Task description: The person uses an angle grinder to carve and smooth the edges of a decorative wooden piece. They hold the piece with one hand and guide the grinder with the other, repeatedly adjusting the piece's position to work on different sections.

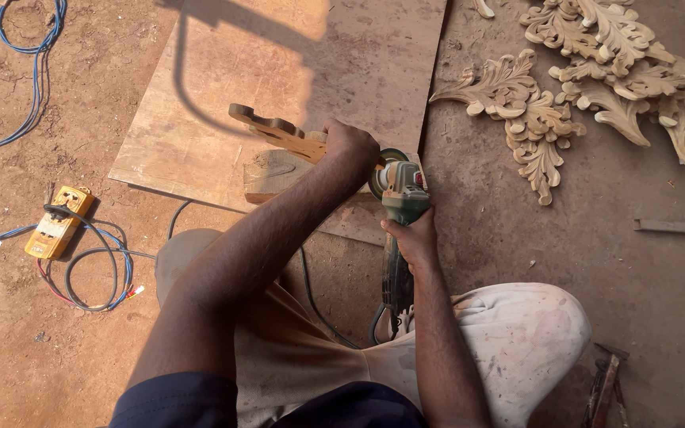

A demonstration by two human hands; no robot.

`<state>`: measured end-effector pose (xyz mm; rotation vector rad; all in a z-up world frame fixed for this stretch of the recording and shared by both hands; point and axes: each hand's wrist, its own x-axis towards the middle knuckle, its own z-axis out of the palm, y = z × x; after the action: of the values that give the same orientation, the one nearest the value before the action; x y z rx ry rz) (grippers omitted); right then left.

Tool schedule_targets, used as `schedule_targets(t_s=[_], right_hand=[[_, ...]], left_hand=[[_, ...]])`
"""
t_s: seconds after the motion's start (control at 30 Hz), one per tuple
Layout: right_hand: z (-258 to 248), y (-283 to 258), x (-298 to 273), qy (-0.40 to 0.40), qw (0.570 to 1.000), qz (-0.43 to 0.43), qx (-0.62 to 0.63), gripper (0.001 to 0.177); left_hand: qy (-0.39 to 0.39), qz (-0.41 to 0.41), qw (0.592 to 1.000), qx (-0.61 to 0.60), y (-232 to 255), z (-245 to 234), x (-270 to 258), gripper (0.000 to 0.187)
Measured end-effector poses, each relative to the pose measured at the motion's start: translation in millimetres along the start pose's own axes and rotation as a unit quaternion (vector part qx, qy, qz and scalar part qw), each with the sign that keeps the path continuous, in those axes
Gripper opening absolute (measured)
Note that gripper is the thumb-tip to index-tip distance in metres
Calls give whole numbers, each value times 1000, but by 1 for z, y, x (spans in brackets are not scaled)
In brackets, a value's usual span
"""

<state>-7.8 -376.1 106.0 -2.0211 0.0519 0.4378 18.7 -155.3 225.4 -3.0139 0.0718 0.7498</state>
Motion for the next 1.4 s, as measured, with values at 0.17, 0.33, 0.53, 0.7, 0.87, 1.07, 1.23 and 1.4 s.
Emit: schedule_targets(t_s=[0.17, 0.33, 0.53, 0.7, 0.87, 1.07, 1.23, 1.4], right_hand=[[-7, 9, 8, 9, 1000, 1, 19, 93], [-7, 11, 9, 8, 999, 10, 44, 88], [1, 3, 5, -6, 999, -15, 41, 89], [4, 2, 3, -13, 999, 25, 36, 89], [0, 16, 12, -10, 999, -2, 42, 91], [-4, 32, 23, -10, 994, 47, 98, 83], [-1, 27, 21, -12, 991, 65, 119, 79], [5, 14, 13, -11, 993, 35, 112, 87]], left_hand=[[0, -4, 1000, -10, -7, -1, -2, 40], [-12, -7, 1000, -3, -7, -3, -3, 41], [-9, -3, 1000, 2, 0, -3, -3, 39], [-9, 0, 1000, 0, -8, 0, -3, 39], [7, -2, 1000, -16, -17, 2, -1, 34], [46, -14, 997, -57, -36, 13, -4, 35], [-3, -28, 999, -28, -48, 10, -5, 28], [4, -39, 997, -66, -53, 7, -6, 24]])
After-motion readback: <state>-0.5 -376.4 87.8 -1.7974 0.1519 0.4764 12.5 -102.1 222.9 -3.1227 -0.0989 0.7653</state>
